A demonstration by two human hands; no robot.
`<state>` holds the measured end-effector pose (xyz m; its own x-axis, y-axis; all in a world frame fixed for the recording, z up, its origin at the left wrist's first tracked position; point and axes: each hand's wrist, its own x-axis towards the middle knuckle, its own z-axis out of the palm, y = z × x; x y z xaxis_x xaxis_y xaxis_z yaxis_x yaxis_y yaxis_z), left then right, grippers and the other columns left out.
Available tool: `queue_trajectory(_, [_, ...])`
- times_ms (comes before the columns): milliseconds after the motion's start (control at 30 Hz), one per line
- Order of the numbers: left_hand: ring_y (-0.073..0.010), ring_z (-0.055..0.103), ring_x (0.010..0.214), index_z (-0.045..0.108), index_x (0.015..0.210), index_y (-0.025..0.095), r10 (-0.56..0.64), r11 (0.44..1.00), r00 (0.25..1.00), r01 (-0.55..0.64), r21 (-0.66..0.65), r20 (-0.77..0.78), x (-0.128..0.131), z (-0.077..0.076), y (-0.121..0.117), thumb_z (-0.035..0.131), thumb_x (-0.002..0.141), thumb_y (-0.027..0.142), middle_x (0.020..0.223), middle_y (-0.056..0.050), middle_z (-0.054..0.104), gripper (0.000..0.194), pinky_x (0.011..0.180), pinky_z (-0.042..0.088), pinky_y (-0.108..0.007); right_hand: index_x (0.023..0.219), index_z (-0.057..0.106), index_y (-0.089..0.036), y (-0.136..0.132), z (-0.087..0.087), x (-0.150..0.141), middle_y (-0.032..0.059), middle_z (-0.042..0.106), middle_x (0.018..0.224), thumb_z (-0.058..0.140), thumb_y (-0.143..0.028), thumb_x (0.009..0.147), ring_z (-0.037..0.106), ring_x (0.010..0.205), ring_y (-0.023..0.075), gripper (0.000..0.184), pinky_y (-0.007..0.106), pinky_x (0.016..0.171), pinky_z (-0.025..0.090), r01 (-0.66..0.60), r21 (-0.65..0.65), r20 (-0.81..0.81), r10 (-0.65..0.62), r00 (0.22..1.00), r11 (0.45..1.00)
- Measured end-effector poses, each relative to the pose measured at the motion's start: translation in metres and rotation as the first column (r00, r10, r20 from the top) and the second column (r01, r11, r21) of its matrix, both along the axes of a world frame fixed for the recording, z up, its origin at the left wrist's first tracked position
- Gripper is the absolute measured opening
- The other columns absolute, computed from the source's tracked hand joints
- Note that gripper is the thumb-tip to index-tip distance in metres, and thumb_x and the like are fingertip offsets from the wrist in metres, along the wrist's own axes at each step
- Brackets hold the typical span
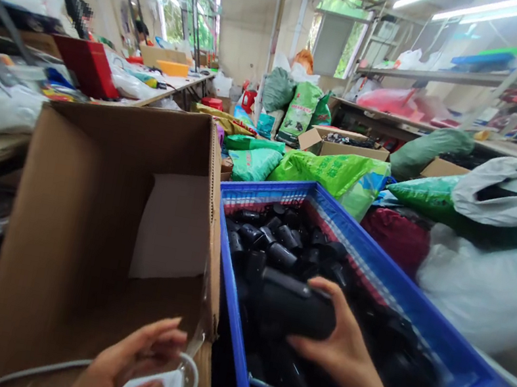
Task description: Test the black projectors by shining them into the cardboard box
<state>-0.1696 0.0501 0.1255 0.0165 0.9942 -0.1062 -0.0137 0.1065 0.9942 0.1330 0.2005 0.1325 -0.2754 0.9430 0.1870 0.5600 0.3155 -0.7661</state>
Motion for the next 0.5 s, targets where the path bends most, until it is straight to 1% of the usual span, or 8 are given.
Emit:
queue_trajectory(67, [-0.03,0.053,0.116,0.034,0.139,0.022,-0.024,0.999,0.999,0.025,0.045,-0.028,0.009,0.013,0.003,0.065,0.074,0.049,0.134,-0.015,0.049,0.077,0.096,0.046,-0.043,0.12,0.041,-0.029,-0.032,0.019,-0.011,0.0074,0.051,0.121,0.08,-0.027,0.055,0.055,0.109,0.0286,0.076,0.035,0.09,0.047,-0.144,0.071,-0.019,0.146,0.989,0.987])
queue_trajectory(133, [-0.0302,0.05,0.117,0.026,0.142,0.021,-0.105,0.99,0.991,0.112,0.085,-0.085,0.016,0.028,0.003,0.07,0.071,0.041,0.137,-0.015,0.044,0.086,0.097,0.043,-0.044,0.122,0.04,-0.031,-0.057,0.027,-0.022,0.0091,0.046,0.129,0.082,-0.024,0.053,0.048,0.119,0.0324,0.081,0.038,0.098,0.043,-0.248,0.105,-0.034,0.252,0.967,0.963])
queue_trajectory(200, [-0.0269,0.056,0.103,0.035,0.136,0.02,-0.167,0.98,0.971,0.183,0.084,-0.17,0.02,0.04,-0.001,0.071,0.07,0.032,0.124,-0.014,0.054,0.076,0.09,0.047,-0.041,0.125,0.038,-0.032,-0.076,0.027,-0.032,0.0094,0.047,0.129,0.082,-0.021,0.052,0.052,0.116,0.0326,0.086,0.039,0.094,0.046,-0.315,0.039,-0.06,0.317,0.947,0.948])
queue_trajectory(267, [-0.0202,0.059,0.08,0.048,0.116,0.018,-0.193,0.977,0.962,0.207,0.053,-0.195,0.022,0.048,-0.009,0.072,0.067,0.026,0.1,-0.008,0.063,0.055,0.073,0.05,-0.034,0.128,0.035,-0.032,-0.089,0.026,-0.04,0.0084,0.055,0.12,0.08,-0.02,0.052,0.063,0.096,0.0287,0.089,0.036,0.078,0.054,-0.356,-0.098,-0.131,0.343,0.93,0.929])
queue_trajectory(333, [-0.014,0.053,0.063,0.049,0.093,0.018,-0.164,0.983,0.966,0.176,0.042,-0.199,0.022,0.052,-0.017,0.07,0.069,0.026,0.079,-0.001,0.059,0.033,0.058,0.045,-0.026,0.129,0.033,-0.032,-0.1,0.028,-0.049,0.0057,0.06,0.107,0.078,-0.019,0.054,0.065,0.075,0.023,0.088,0.031,0.062,0.056,-0.358,-0.199,-0.19,0.323,0.927,0.912])
queue_trajectory(367, [-0.0124,0.05,0.059,0.047,0.086,0.019,-0.131,0.988,0.967,0.146,0.052,-0.219,0.021,0.053,-0.021,0.067,0.071,0.026,0.071,0.001,0.056,0.027,0.054,0.041,-0.024,0.128,0.033,-0.031,-0.105,0.031,-0.054,0.0045,0.061,0.103,0.077,-0.019,0.055,0.065,0.072,0.0215,0.086,0.03,0.06,0.055,-0.334,-0.204,-0.187,0.298,0.936,0.92])
queue_trajectory(433, [-0.0105,0.046,0.054,0.041,0.081,0.02,-0.037,0.994,0.963,0.062,0.088,-0.265,0.018,0.054,-0.028,0.061,0.076,0.026,0.066,0.003,0.051,0.021,0.05,0.035,-0.023,0.122,0.036,-0.03,-0.114,0.04,-0.063,0.0041,0.058,0.104,0.077,-0.019,0.056,0.063,0.079,0.022,0.079,0.03,0.067,0.055,-0.255,-0.12,-0.123,0.24,0.963,0.959])
queue_trajectory(500, [-0.0098,0.046,0.052,0.038,0.087,0.02,0.002,0.995,0.976,0.021,0.102,-0.219,0.013,0.057,-0.033,0.058,0.078,0.025,0.071,0.002,0.055,0.023,0.05,0.035,-0.023,0.116,0.038,-0.028,-0.12,0.052,-0.07,0.0045,0.056,0.108,0.078,-0.02,0.055,0.061,0.089,0.0237,0.074,0.031,0.074,0.053,-0.211,-0.02,-0.062,0.209,0.976,0.977])
